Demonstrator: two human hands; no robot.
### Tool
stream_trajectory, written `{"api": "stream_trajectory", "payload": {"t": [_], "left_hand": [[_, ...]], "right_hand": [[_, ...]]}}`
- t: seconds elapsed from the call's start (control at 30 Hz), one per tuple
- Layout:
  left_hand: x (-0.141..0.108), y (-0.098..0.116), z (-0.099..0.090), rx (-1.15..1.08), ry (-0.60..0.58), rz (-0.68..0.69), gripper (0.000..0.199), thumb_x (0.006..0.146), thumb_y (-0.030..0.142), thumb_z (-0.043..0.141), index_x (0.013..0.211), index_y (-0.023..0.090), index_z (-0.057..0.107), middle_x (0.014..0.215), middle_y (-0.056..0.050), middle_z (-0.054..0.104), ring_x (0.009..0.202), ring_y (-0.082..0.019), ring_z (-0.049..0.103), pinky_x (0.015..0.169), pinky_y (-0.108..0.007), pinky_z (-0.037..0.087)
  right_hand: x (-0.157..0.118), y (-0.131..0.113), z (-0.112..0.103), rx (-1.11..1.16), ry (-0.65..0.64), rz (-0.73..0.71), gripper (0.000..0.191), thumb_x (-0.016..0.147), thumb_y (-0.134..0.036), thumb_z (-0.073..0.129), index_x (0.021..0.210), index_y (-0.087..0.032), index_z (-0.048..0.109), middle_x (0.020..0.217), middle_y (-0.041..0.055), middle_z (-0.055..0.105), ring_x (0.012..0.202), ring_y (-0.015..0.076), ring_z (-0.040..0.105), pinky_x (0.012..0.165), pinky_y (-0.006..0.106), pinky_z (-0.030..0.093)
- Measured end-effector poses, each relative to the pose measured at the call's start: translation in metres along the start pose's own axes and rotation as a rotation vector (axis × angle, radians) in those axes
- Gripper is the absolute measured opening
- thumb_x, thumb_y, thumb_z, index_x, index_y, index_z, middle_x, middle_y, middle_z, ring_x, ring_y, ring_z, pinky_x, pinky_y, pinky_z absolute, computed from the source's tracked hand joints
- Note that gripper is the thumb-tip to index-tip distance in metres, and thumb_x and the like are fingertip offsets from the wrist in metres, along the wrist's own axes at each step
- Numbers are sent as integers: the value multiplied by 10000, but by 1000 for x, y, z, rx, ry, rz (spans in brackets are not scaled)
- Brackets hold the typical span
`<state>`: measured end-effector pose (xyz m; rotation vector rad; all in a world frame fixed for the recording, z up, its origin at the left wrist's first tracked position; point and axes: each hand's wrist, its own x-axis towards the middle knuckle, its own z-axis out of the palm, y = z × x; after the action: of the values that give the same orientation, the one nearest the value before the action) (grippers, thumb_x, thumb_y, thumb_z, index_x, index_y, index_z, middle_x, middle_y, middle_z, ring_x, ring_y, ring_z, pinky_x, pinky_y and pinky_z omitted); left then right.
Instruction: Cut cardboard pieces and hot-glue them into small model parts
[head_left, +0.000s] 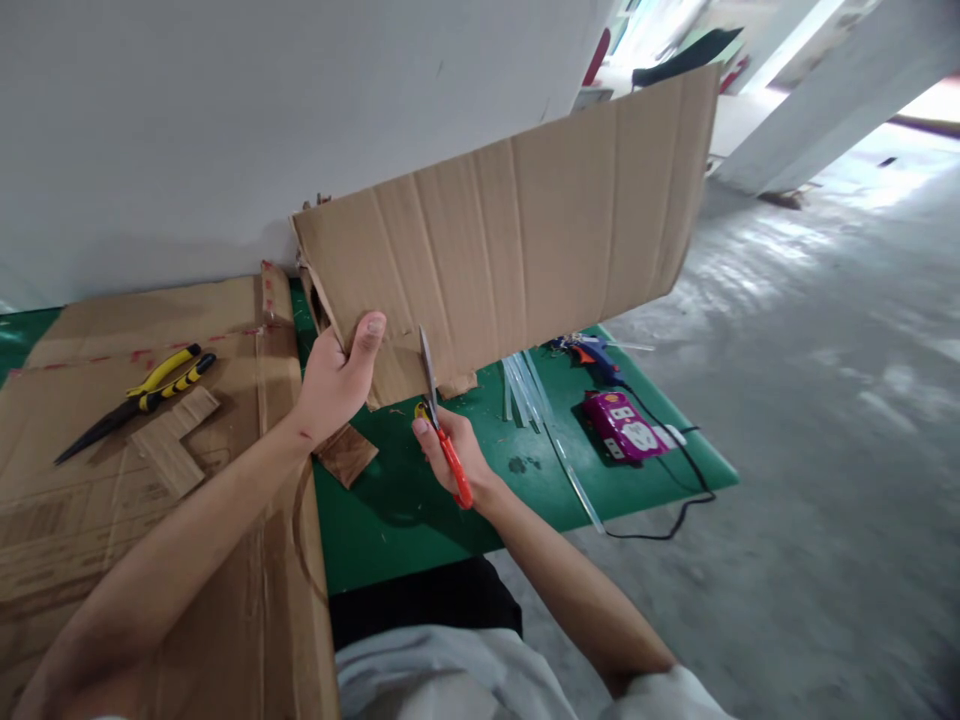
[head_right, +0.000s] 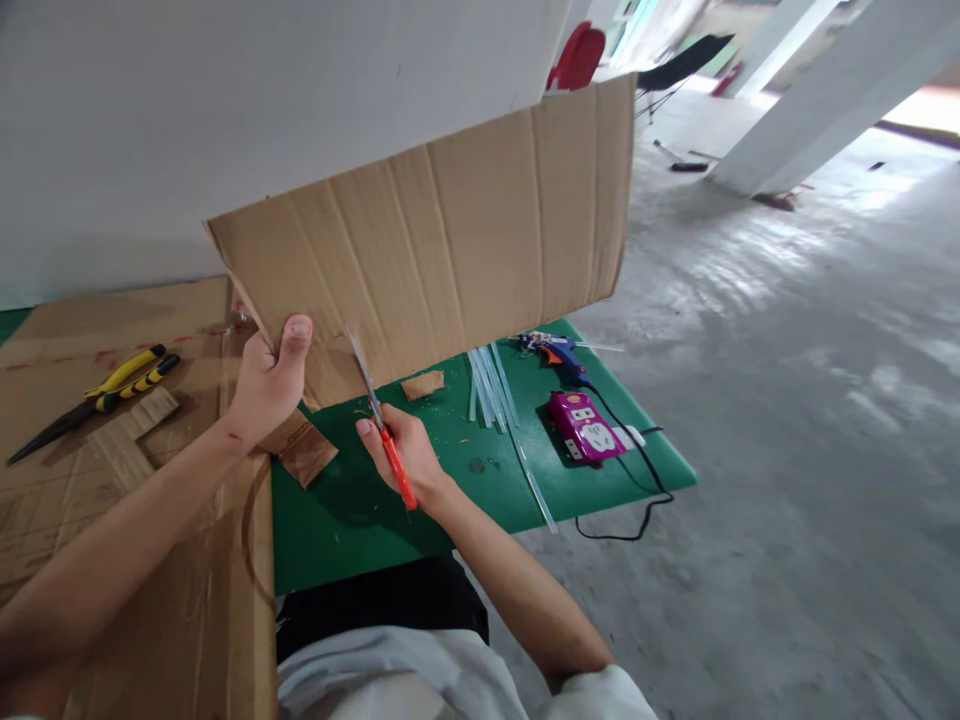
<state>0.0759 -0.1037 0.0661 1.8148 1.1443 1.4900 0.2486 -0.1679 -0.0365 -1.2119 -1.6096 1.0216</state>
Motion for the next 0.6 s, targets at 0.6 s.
{"api": "stream_trajectory", "payload": {"t": [0.6], "left_hand": [[-3, 0, -3, 12, -78, -27, 475, 976, 616, 442, 819, 198, 601, 816, -28, 673, 852, -164, 639, 881, -298, 541]], "right_hand": [[-4, 5, 6, 47, 20, 50, 436, 954, -551, 535, 704, -214, 414, 608, -38, 433, 542, 100, 413, 497, 239, 326]]}}
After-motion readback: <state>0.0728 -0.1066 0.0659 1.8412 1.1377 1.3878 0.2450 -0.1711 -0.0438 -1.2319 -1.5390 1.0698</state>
